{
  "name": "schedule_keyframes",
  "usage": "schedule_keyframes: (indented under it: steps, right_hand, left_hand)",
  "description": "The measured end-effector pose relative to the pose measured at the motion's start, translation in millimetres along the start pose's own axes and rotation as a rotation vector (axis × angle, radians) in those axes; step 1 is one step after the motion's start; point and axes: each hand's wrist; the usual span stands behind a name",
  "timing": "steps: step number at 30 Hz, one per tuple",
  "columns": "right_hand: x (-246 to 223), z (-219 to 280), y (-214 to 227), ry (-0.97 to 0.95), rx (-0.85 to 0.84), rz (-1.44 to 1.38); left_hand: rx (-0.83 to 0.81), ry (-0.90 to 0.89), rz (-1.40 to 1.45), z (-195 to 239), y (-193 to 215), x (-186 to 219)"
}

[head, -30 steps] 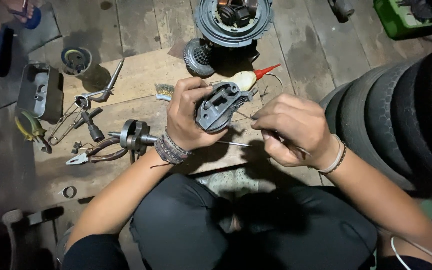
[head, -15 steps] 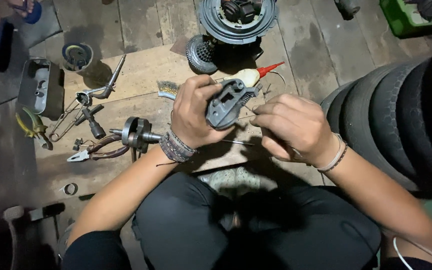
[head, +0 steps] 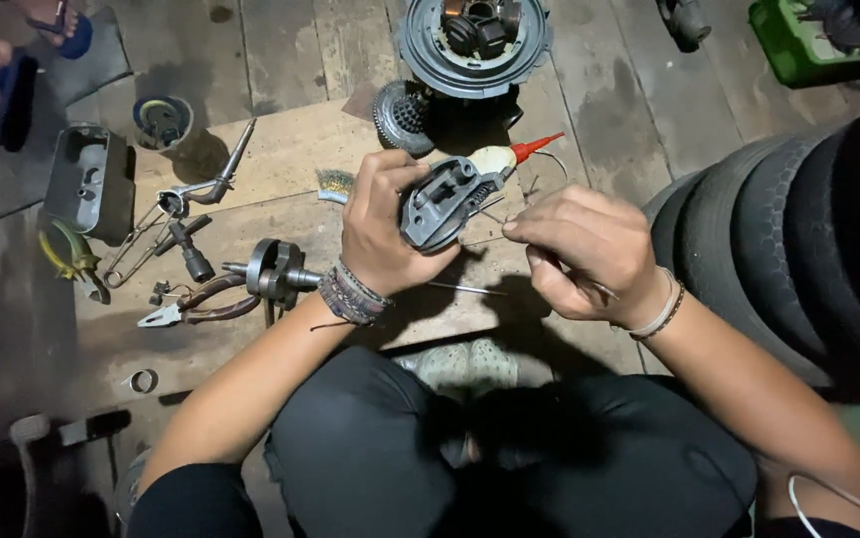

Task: A person uses a small metal pick to clean the internal passages and orifices of a disassembled carburetor part.

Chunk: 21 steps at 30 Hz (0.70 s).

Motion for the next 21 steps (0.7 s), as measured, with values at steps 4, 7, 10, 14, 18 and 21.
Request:
schedule_keyframes:
  steps: [4, 7, 10, 14, 18, 21]
  right_hand:
    - [0, -1, -2, -0.012, -0.003, -0.011]
    - [-1, 0, -5, -0.024, -0.010, -0.038]
    - [-3, -2, -4, -0.067, -0.005, -0.084]
    - [0, 0, -2, -0.054, -0.017, -0.040]
    - [4, 6, -6, -0.079, -0.005, -0.076]
    - [4, 3, -2, -0.137, 0.008, -0.120]
  left_hand:
    - [-0.006, 0.003, 0.000, 1, 0, 0]
    - [-0.018, -0.008, -0.038, 4, -1, -3]
    - [-0.015, -0.053, -0.040, 2, 0, -3]
    - [-0.018, -0.075, -0.052, 2, 0, -3]
    - [-0.013, -0.090, -0.065, 2, -1, -4]
    - [-0.007, -0.089, -0.063, 3, 0, -5]
Point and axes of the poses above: each hand's wrist, its own z-axis away from the middle knuckle, its own y-axis out of the back of the hand, x = y × z, and after that the axes turned 3 degrees about z, right-handed
